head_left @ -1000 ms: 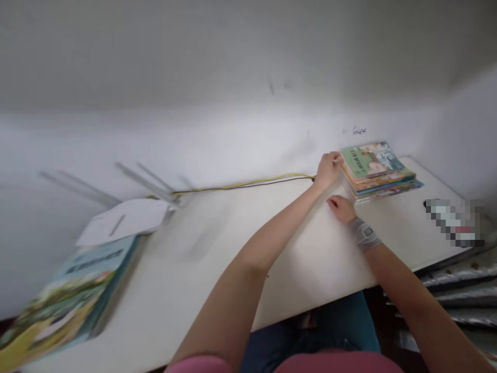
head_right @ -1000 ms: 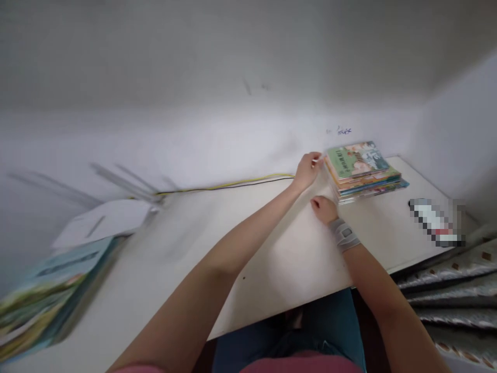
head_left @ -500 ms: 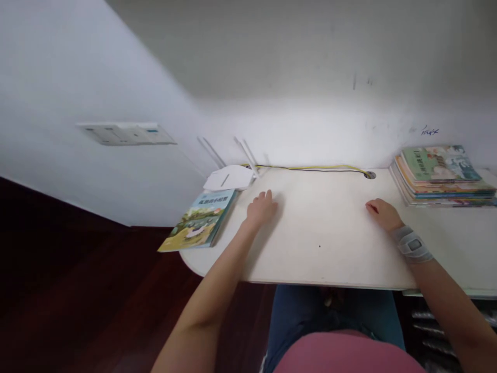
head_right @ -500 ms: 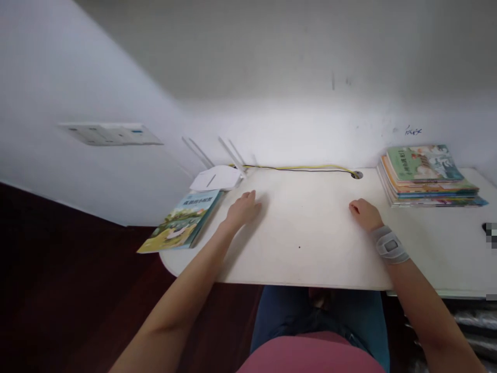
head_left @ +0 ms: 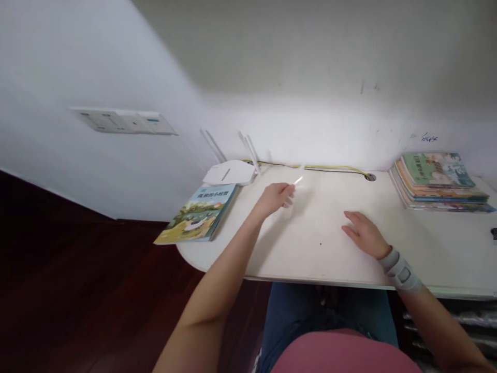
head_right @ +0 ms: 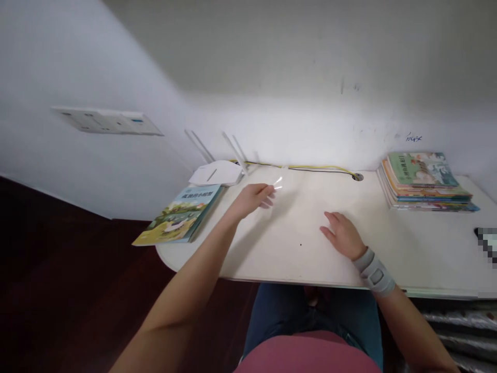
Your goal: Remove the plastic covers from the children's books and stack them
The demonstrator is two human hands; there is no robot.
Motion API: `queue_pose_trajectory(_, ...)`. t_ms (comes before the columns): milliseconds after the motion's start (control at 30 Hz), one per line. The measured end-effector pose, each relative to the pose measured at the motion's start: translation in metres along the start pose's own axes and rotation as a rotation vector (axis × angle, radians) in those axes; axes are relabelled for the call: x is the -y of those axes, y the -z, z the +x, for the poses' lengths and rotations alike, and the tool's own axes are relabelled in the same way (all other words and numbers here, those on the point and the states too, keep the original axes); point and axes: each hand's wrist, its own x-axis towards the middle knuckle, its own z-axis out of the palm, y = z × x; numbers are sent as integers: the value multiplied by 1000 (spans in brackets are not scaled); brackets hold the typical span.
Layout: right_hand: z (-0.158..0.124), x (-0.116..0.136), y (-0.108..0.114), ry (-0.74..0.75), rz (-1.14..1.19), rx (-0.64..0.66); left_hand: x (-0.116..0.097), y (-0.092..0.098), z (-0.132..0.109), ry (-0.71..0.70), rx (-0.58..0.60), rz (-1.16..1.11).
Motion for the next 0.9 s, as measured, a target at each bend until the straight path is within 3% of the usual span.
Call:
queue_pose_trajectory(100, -5, 35, -19, -108, 79, -121, -36, -32, -20, -55, 127, -462)
queue_pose_trajectory(200, -5, 59, -25, -157, 84, -224, -67, -48, -46, -102, 188, -780)
queue_pose_trajectory(267, -6, 64, -17, -163, -3, -309, -77, -47, -61, -116, 140, -860)
queue_pose_trajectory(333, -11, 58, -2, -140, -136, -377, -71, -40, -70, -123, 38, -856)
queue_pose_trajectory(467, -35, 30, 26, 3, -362, -312, -20, -39, -75, -57, -139, -617)
queue_pose_trajectory(567, -56, 11, 27, 40, -473, -93, 23, -55, -79, 5, -131, -251)
queue_pose_trajectory(633, -68, 2, 20, 29, -517, 67, 39, -67, -86, -67, -245, -15)
queue_pose_trajectory(733, -77, -5, 10, 19, -518, 209, 39, -77, -99, -297, -494, 193)
queue_pose_trajectory(767, -78, -7, 8, 16, -510, 225, 34, -79, -103, -381, -528, 221)
queue_pose_trajectory(833, -78, -9, 7, -1, -497, 230, 24, -84, -109, -534, -460, 276)
queue_pose_trajectory(900, -76, -11, 8, -18, -487, 218, 18, -92, -111, -590, -255, 387)
